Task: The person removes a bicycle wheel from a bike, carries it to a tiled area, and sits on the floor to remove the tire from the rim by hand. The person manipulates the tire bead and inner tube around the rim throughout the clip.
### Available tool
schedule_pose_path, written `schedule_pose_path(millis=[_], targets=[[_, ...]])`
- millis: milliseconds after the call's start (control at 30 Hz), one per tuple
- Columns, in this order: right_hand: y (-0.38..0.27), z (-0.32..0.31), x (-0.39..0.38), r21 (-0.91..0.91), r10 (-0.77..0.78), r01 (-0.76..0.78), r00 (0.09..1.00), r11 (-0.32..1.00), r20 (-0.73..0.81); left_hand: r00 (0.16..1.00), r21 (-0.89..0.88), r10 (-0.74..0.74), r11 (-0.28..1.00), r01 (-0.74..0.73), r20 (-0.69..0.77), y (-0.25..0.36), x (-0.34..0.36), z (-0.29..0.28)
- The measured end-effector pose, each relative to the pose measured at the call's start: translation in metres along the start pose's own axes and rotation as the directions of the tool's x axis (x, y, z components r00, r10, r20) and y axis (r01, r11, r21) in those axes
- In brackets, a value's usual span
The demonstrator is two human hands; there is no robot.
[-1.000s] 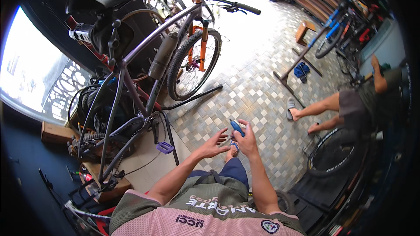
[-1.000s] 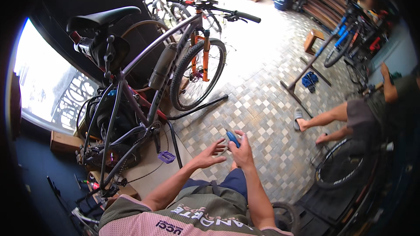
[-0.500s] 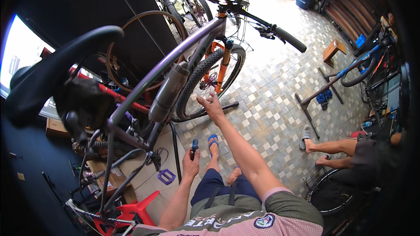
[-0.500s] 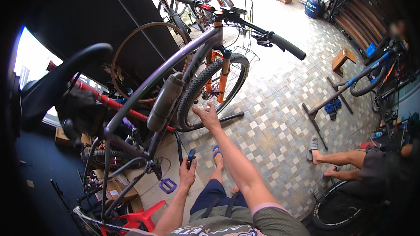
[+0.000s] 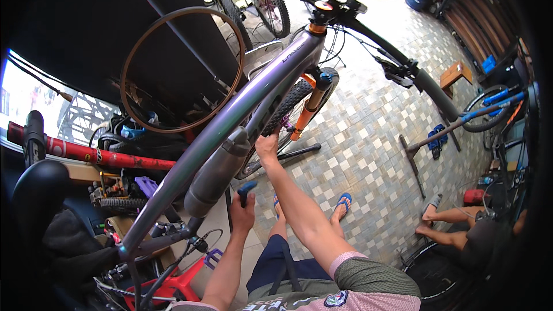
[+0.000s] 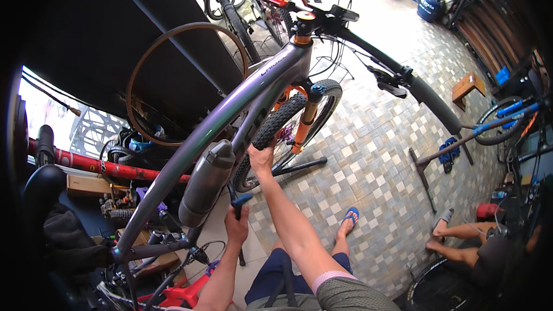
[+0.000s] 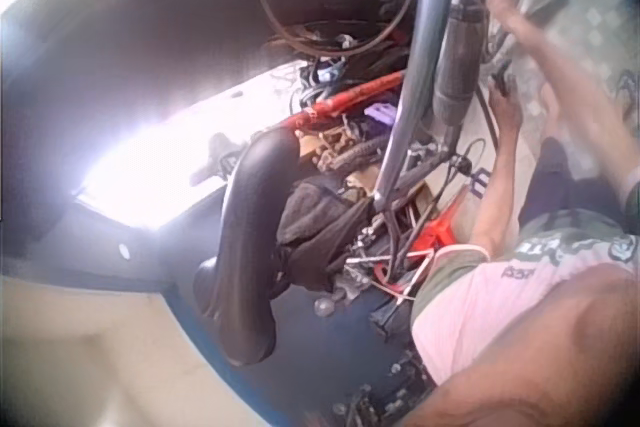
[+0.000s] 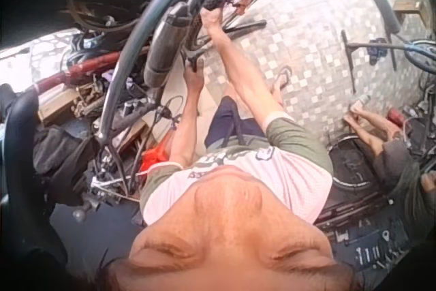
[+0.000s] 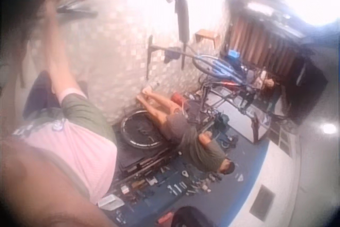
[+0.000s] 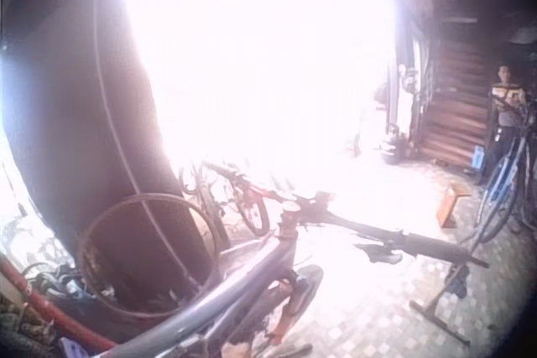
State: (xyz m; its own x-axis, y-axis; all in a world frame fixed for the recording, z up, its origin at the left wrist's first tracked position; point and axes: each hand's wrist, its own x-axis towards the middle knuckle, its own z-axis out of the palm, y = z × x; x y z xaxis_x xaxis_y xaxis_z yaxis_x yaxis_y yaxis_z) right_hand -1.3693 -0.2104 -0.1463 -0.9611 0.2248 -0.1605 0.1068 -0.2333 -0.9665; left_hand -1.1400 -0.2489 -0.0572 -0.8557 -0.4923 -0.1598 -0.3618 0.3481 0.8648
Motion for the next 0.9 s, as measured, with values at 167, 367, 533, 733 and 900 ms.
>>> schedule_pose_path(millis=[167,367,533,733,900], targets=[[-0.019,-0.058,-0.005,0.090,0.152,-0.182,0.952,0.979,0.264,0.988,-0.122,0.044,0.991,-0.063,-0.150,-0.009,0.053,0.013],[-0.044,-0.125,0.026,0.139,0.197,-0.271,0.896,0.952,0.398,0.966,-0.331,-0.254,0.909,0.252,0.038,-0.090,0.148,0.058],[-0.042,-0.163,0.042,-0.028,0.255,-0.281,0.822,0.959,0.509,0.944,-0.415,-0.324,0.869,0.268,-0.069,-0.122,0.217,0.113],[-0.038,-0.203,0.043,-0.151,0.354,-0.330,0.735,0.932,0.579,0.881,-0.459,-0.446,0.823,0.334,-0.158,-0.187,0.286,0.155],[-0.036,-0.209,0.034,-0.079,0.339,-0.370,0.717,0.926,0.610,0.912,-0.400,-0.373,0.872,0.282,-0.171,-0.235,0.305,0.177]])
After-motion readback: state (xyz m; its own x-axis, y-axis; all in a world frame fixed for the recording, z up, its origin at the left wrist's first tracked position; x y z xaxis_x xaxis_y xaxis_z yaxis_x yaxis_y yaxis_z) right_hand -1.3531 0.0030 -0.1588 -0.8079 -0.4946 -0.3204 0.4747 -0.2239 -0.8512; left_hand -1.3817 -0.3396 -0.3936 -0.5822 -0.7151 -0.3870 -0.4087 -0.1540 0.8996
